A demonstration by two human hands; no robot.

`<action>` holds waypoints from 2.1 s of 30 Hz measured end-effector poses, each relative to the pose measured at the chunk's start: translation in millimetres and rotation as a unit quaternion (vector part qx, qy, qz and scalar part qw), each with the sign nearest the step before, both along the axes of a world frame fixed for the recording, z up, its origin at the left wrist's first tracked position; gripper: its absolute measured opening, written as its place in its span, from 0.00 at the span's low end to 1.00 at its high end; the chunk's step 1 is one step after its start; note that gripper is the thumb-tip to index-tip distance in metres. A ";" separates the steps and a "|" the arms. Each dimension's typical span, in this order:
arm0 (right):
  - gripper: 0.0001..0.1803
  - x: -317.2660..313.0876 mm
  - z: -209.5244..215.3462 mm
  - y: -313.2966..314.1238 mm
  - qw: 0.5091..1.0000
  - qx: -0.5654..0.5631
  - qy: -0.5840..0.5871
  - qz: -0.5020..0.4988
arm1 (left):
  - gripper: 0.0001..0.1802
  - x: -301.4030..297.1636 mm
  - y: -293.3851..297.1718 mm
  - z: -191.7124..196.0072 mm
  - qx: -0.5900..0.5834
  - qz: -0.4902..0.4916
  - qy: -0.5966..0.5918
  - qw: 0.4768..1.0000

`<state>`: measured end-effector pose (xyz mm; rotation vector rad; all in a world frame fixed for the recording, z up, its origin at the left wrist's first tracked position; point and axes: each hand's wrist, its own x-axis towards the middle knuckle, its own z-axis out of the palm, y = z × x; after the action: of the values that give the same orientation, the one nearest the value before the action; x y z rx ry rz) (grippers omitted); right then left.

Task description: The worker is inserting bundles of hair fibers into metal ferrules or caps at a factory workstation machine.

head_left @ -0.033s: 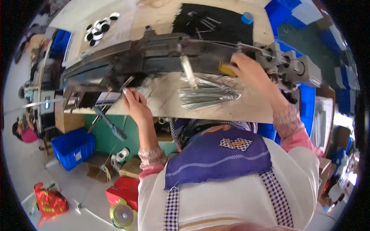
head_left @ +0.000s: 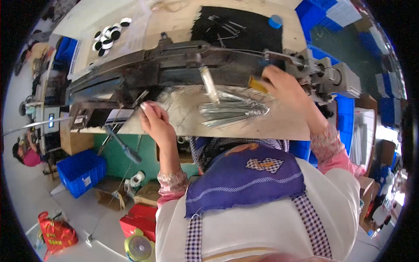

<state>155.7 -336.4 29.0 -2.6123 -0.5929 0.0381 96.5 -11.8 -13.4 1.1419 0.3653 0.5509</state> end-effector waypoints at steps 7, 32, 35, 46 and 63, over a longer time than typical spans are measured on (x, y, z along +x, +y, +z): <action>0.11 -36.4 29.2 -24.2 0.983 -0.051 0.143 0.104 | 0.14 60.6 -148.0 72.5 -0.090 -0.595 0.037 0.798; 0.13 90.4 72.2 30.2 0.928 0.219 0.283 0.106 | 0.15 59.3 -144.7 49.0 -0.156 -0.313 0.084 0.933; 0.15 100.0 71.4 31.0 0.909 0.222 0.347 0.068 | 0.25 69.7 -146.3 39.5 -0.166 -0.390 0.088 0.901; 0.19 61.5 83.2 33.9 0.981 -0.045 -0.174 0.073 | 0.46 69.1 -128.6 64.2 -0.523 -0.388 0.004 0.759; 0.07 69.2 74.6 47.5 0.981 0.072 -0.130 0.128 | 0.38 60.3 -124.7 65.3 -0.431 -0.353 -0.033 0.829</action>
<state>224.9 -289.0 103.6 -2.4028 -0.9839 -0.2591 156.8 -136.5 52.0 0.3032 0.0763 -0.2473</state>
